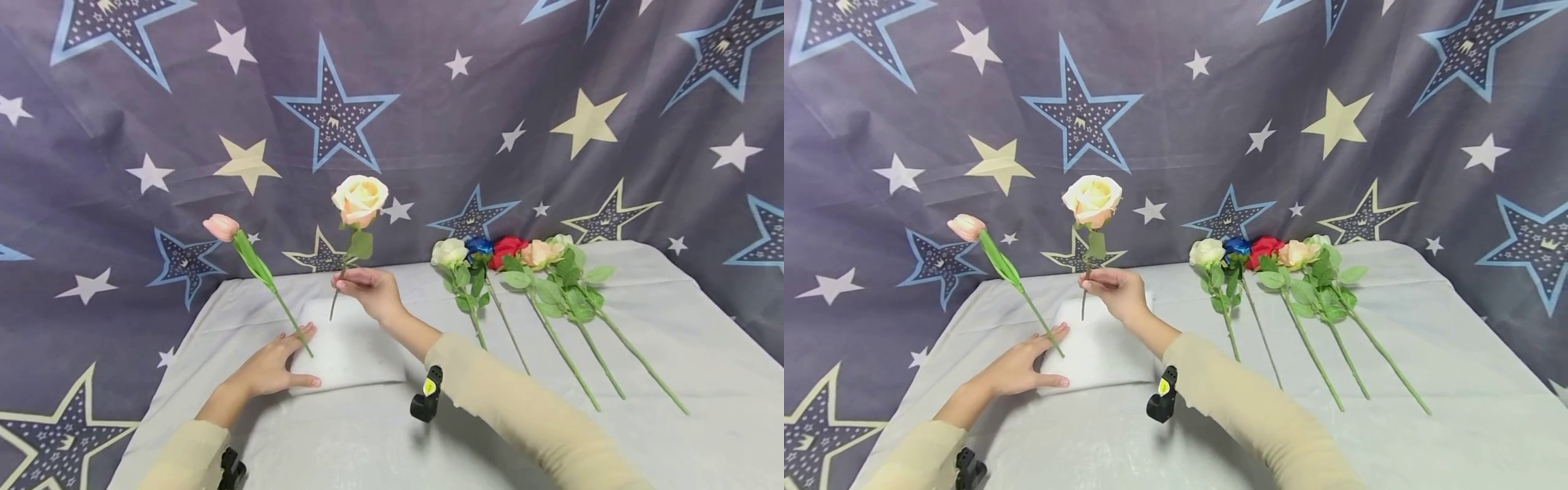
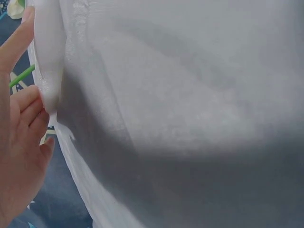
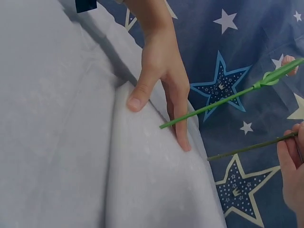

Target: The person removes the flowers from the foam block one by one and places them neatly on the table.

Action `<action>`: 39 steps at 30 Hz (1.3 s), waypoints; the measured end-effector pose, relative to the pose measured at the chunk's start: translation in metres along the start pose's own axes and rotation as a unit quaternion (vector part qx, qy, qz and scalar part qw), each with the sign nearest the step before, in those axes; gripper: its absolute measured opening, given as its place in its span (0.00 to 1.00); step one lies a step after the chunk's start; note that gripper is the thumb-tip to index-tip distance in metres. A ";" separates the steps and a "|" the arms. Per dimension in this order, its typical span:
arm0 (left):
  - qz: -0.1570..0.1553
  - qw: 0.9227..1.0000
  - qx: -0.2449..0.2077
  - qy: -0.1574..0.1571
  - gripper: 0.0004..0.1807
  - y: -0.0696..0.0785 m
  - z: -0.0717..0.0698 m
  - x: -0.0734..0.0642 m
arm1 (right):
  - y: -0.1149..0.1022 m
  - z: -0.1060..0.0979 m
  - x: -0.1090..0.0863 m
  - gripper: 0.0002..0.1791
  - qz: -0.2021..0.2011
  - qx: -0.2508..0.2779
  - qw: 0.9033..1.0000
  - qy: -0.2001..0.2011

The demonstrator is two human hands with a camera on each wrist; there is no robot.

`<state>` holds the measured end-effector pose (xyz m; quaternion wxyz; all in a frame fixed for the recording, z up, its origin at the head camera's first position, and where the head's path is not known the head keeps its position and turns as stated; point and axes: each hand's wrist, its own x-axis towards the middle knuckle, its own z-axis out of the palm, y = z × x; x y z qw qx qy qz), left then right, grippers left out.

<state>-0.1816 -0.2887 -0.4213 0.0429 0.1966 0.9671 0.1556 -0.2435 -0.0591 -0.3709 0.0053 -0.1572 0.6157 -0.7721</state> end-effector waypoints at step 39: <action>-0.012 1.000 -0.005 0.001 0.56 -0.001 0.004 0.000 | -0.011 -0.109 -0.051 0.19 0.154 -0.033 0.987 0.011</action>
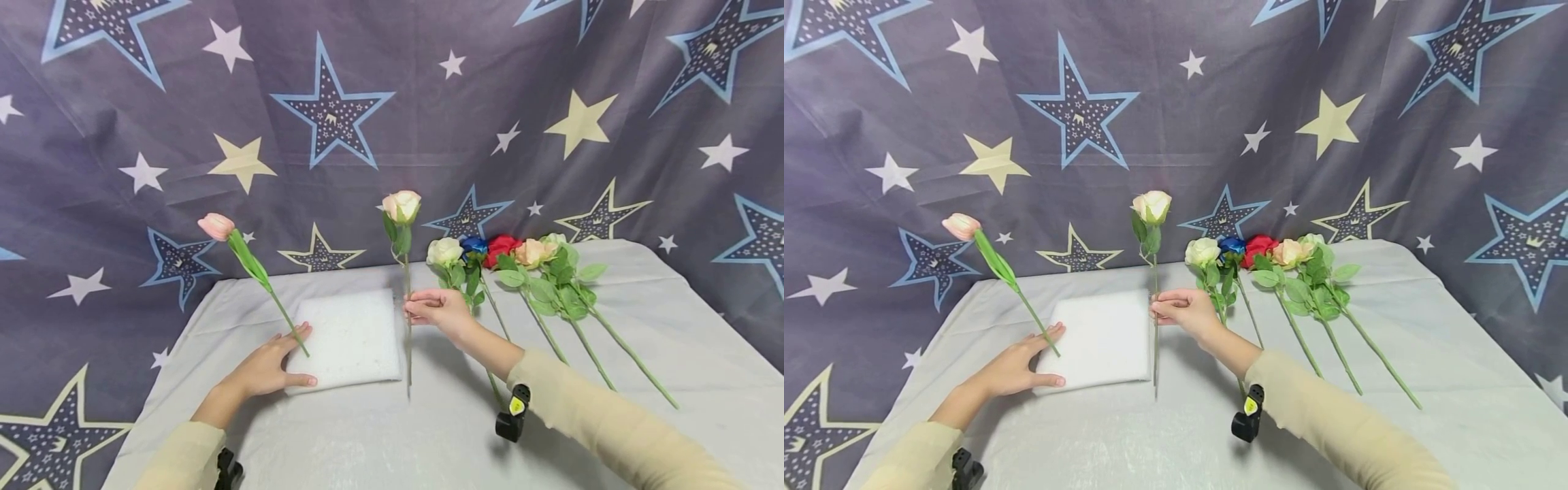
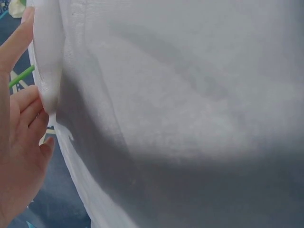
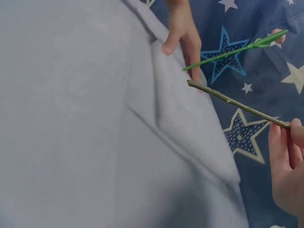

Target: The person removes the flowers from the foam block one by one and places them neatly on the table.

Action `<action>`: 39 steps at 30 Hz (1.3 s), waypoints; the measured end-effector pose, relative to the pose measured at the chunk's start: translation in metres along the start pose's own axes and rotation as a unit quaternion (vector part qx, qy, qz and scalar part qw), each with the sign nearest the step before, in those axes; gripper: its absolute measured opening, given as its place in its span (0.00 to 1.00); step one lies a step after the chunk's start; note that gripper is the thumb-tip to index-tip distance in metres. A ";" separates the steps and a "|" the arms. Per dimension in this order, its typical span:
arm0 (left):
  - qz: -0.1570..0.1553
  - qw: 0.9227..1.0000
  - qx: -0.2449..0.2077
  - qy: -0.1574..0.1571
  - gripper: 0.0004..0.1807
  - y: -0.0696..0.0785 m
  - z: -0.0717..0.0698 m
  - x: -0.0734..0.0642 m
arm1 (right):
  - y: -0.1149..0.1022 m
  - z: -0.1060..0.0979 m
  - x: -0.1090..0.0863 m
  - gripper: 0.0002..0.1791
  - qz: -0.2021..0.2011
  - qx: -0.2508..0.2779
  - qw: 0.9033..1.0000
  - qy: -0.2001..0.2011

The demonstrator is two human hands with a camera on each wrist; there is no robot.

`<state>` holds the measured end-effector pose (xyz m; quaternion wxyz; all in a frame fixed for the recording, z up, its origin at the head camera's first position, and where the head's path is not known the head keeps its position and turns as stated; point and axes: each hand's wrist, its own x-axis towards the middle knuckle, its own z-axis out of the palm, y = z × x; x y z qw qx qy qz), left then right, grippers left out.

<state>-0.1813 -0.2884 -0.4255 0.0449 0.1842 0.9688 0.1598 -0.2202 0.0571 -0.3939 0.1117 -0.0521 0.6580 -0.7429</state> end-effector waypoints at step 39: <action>0.000 1.000 -0.011 0.002 0.56 -0.001 0.000 0.000 | 0.032 -0.065 -0.018 0.19 0.127 -0.087 0.988 0.014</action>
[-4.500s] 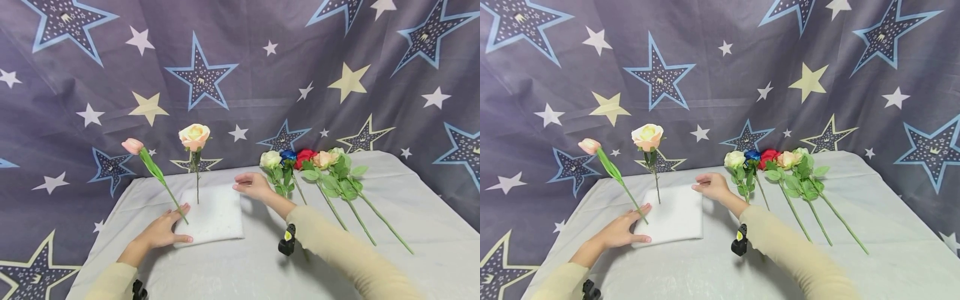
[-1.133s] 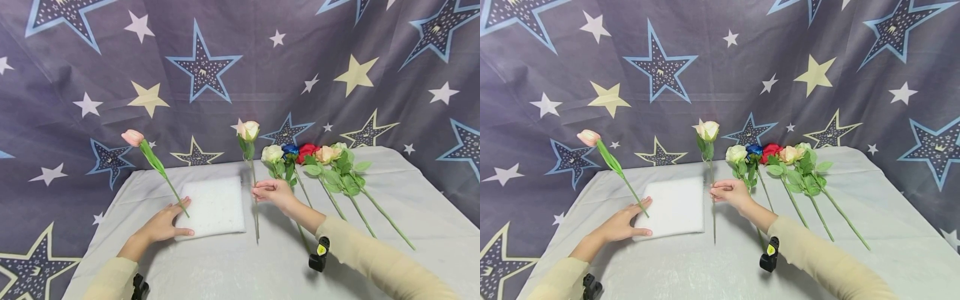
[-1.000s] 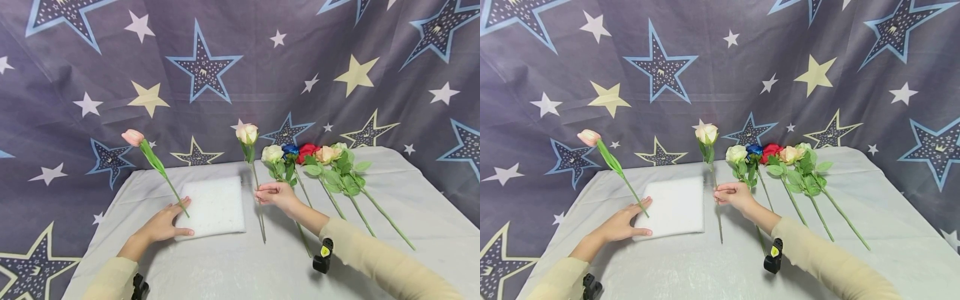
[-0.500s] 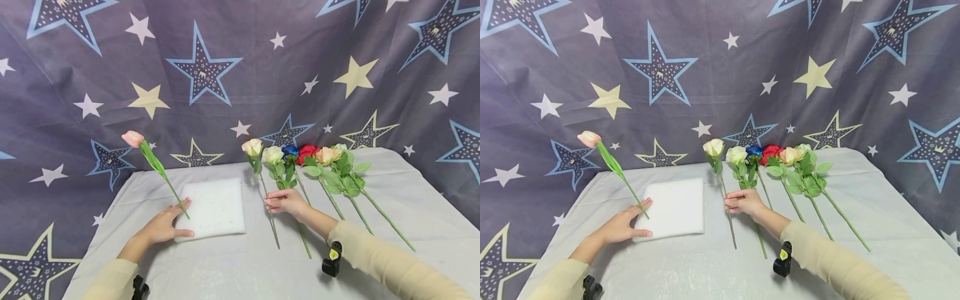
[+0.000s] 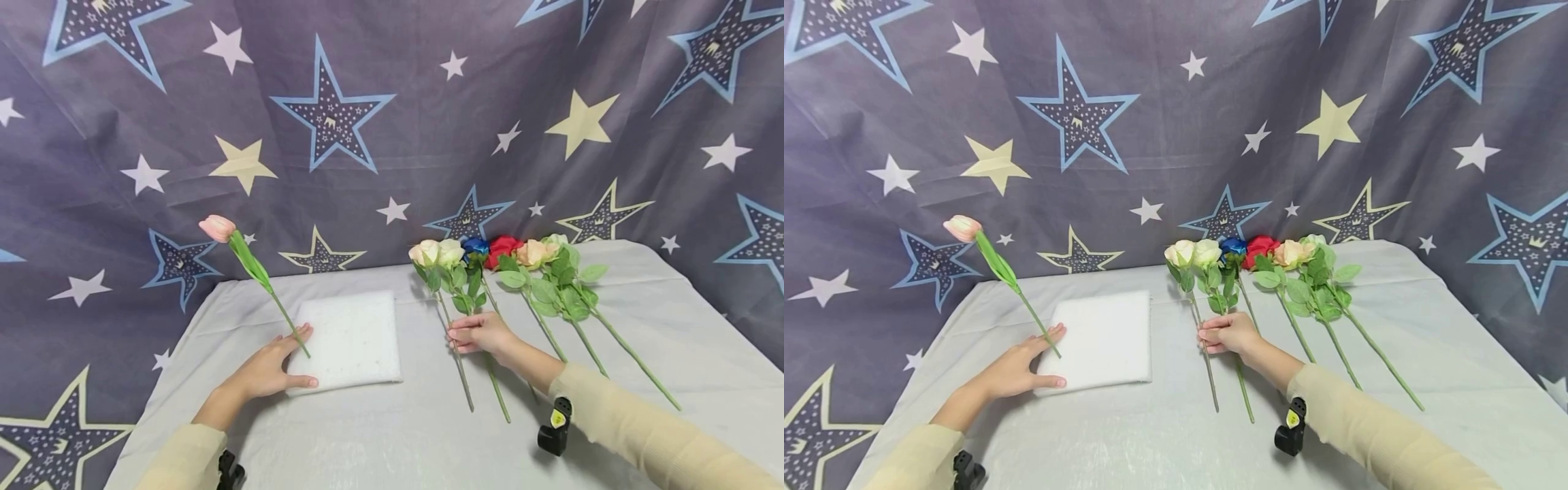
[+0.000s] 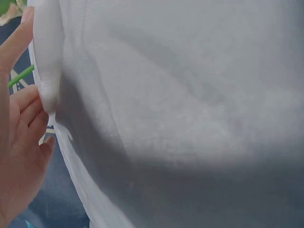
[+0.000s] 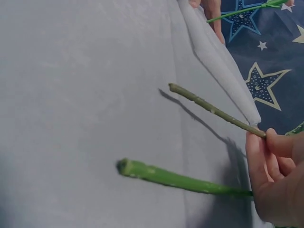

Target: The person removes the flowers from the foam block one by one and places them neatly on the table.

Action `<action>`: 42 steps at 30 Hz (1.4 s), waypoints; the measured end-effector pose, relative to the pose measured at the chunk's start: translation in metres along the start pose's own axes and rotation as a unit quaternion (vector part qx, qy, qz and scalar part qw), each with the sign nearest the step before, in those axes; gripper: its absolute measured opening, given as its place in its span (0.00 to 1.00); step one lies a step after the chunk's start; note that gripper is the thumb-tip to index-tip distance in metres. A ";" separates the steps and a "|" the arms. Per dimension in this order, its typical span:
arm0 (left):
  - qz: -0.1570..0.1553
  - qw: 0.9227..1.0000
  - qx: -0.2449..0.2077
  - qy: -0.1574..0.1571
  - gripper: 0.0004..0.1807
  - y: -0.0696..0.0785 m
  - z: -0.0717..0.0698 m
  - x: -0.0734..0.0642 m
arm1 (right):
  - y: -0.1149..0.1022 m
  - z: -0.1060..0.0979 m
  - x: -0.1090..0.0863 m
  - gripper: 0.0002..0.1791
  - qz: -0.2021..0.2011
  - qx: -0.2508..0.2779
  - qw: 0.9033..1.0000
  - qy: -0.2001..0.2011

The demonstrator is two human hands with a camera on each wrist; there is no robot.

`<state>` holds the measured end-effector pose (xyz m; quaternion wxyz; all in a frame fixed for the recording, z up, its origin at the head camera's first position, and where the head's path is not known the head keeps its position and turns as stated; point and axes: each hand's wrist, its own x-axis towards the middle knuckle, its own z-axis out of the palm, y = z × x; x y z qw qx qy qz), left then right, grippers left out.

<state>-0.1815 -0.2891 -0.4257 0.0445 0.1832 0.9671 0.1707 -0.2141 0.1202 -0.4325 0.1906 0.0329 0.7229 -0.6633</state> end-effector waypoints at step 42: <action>0.008 1.000 0.008 0.006 0.55 -0.002 0.001 -0.001 | -0.030 0.003 -0.003 0.16 -0.017 -0.245 0.962 0.122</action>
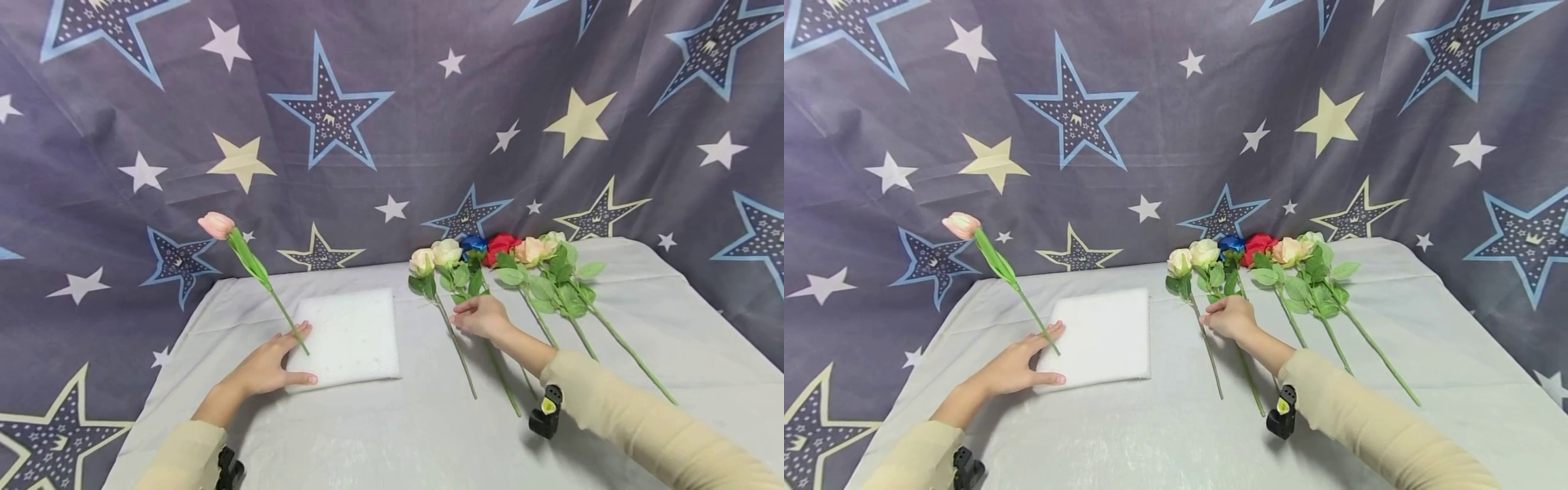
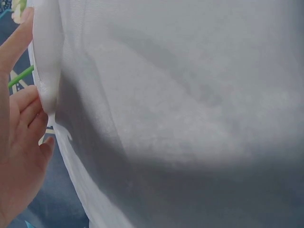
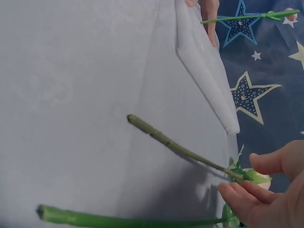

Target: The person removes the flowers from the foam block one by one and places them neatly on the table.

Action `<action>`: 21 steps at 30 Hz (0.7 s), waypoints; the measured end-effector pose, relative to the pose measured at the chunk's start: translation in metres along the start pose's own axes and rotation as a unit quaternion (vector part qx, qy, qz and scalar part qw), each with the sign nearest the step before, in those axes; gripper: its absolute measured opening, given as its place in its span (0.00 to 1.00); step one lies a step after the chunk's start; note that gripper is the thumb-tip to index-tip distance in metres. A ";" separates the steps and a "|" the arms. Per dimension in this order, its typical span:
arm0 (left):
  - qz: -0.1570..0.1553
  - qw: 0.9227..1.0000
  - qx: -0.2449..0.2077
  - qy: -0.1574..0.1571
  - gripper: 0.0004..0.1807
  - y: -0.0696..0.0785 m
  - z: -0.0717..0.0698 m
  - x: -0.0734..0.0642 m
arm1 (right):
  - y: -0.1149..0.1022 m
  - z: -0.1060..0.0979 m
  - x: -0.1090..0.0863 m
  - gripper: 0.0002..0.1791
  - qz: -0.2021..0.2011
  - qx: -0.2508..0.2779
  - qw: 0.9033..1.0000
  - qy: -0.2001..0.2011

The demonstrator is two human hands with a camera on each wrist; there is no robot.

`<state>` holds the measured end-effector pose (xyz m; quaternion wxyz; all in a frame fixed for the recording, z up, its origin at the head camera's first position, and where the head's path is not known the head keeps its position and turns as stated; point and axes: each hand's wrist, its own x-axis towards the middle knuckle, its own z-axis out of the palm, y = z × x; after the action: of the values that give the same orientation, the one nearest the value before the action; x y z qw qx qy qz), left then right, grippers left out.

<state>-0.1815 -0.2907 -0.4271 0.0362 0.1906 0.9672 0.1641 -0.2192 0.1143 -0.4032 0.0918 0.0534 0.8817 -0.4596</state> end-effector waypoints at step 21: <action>0.005 1.000 0.010 -0.007 0.55 -0.002 0.002 -0.001 | -0.055 0.067 0.015 0.15 -0.167 0.080 0.983 0.008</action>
<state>-0.1807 -0.2924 -0.4292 0.0404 0.1974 0.9675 0.1530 -0.2364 0.0283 -0.4001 0.0018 -0.0836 0.8391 -0.5375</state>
